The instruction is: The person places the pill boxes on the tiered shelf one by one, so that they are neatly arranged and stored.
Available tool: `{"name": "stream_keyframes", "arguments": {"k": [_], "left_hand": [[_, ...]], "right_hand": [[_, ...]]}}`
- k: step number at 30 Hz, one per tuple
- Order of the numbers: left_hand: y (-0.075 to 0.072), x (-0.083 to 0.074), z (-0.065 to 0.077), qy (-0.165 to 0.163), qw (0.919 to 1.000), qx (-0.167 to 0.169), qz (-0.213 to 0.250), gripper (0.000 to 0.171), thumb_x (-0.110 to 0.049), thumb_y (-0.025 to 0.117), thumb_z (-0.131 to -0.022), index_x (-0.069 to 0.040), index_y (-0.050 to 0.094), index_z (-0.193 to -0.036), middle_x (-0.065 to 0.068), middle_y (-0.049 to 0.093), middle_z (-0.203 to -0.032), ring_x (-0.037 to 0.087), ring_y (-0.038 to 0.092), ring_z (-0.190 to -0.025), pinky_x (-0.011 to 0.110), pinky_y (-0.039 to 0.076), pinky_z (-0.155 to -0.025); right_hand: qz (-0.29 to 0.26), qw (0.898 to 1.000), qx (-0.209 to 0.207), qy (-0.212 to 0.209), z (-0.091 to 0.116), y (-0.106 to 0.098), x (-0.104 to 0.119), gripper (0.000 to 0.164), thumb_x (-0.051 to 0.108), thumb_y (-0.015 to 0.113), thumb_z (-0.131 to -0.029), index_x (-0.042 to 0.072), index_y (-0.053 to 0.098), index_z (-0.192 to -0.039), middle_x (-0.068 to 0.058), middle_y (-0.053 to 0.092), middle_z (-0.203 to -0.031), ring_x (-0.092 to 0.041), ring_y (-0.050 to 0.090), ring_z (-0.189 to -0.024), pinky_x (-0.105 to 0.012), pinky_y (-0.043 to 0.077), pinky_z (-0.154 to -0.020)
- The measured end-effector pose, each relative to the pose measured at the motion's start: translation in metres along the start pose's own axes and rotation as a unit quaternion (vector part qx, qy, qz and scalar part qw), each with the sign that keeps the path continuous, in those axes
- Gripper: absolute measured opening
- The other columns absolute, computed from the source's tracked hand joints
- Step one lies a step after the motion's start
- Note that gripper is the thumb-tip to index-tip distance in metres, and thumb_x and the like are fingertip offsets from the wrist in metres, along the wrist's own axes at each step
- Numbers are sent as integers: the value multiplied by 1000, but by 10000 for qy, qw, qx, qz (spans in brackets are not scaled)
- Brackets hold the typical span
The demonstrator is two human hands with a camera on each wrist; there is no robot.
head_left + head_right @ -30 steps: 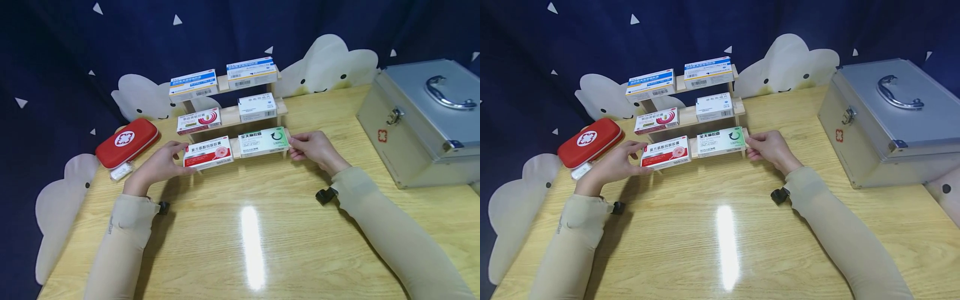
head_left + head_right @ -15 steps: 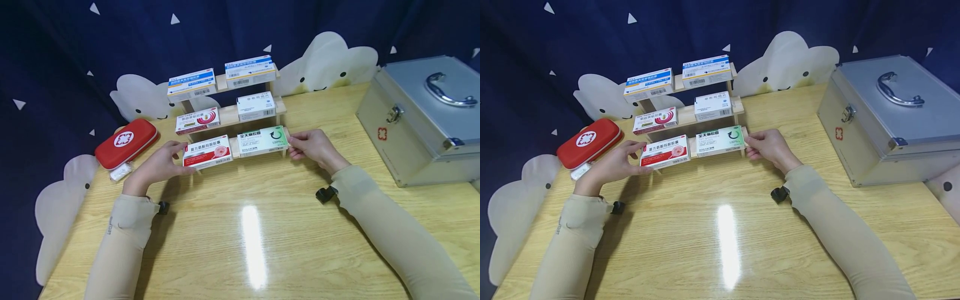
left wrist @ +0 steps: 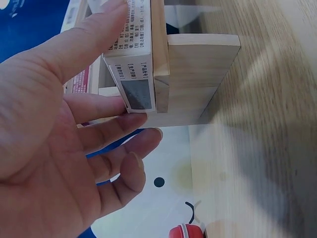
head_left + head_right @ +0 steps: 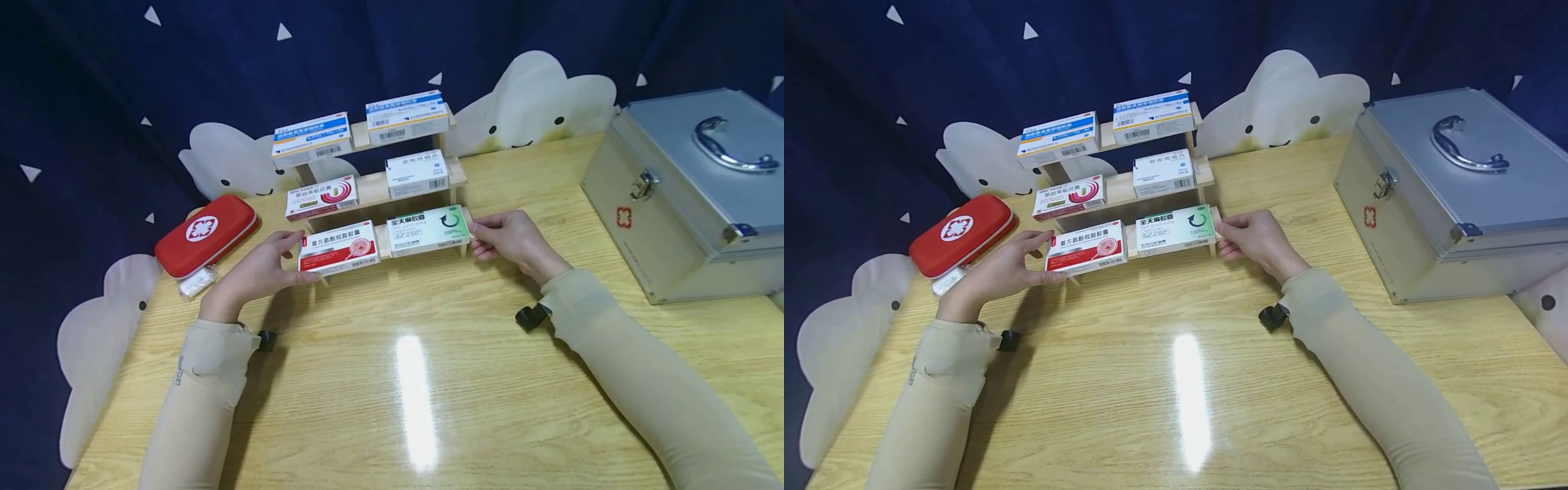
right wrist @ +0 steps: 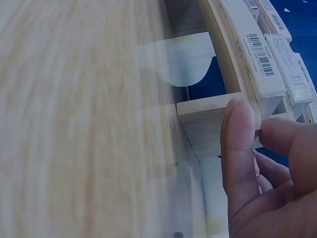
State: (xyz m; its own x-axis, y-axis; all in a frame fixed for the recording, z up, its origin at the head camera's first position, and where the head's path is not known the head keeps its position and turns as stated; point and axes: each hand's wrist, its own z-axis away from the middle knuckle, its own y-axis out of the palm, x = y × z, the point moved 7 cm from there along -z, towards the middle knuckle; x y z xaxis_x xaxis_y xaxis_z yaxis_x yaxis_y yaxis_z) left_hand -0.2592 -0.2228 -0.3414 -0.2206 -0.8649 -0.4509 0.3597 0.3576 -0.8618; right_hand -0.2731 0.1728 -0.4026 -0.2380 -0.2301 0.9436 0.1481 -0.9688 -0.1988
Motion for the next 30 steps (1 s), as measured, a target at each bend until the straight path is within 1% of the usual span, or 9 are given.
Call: {"name": "stream_keyframes", "arguments": {"k": [8, 13, 17, 22, 25, 28, 30], "left_hand": [[0, 1, 4, 2, 10000, -34, 18, 95, -45, 80, -82, -11, 31, -155, 19, 35, -149, 36, 44, -121, 50, 46, -92], [-1, 2, 6, -80, 10000, -26, 7, 94, -45, 79, -82, -12, 30, -156, 18, 34, -150, 37, 44, -122, 50, 47, -92], [0, 2, 4, -134, 9999, -7, 24, 95, -45, 80, -82, -13, 30, -156, 18, 33, -151, 37, 43, -124, 49, 47, -93], [0, -3, 0, -12, 9999, -88, 52, 96, -43, 81, -81, -9, 31, -155, 18, 32, -153, 37, 45, -125, 50, 47, -95], [-3, -5, 1, 64, 9997, -213, 64, 98, -43, 83, -80, -7, 32, -154, 17, 33, -152, 37, 45, -126, 51, 46, -96], [-10, -6, 6, 69, 9994, -336, -21, 101, -51, 81, -78, -6, 32, -154, 17, 34, -152, 37, 45, -127, 53, 45, -97], [-16, -6, 10, 68, 9989, -448, -97, 100, -53, 78, -79, -6, 32, -154, 19, 33, -153, 38, 43, -130, 55, 43, -99]], "right_hand": [[-98, 9998, 161, -32, 0, 4, 1, 46, 17, 59, -101, -13, 50, -135, -13, 67, -88, -16, 68, -71, -30, 58, -70], [-69, 9999, 118, -15, -2, 5, 1, 44, 16, 59, -101, -12, 51, -134, -13, 67, -88, -17, 68, -71, -31, 58, -70], [8, 9999, 105, 3, -1, 3, -1, 44, 16, 58, -102, -11, 51, -135, -14, 67, -91, -17, 68, -72, -31, 58, -71], [-42, 9999, 91, 36, 2, -3, -5, 45, 17, 58, -102, -12, 49, -136, -15, 67, -93, -16, 67, -72, -31, 58, -71], [-84, 9999, 92, 29, 3, -4, -7, 46, 17, 58, -102, -12, 49, -136, -16, 68, -93, -16, 68, -72, -31, 58, -72], [-47, 9999, 98, 21, 4, -5, -9, 46, 18, 58, -102, -12, 49, -136, -17, 68, -94, -16, 68, -73, -31, 58, -72], [43, 9999, 122, 23, 4, -5, -11, 47, 19, 58, -102, -11, 49, -137, -18, 67, -96, -16, 68, -74, -31, 57, -73]]}}
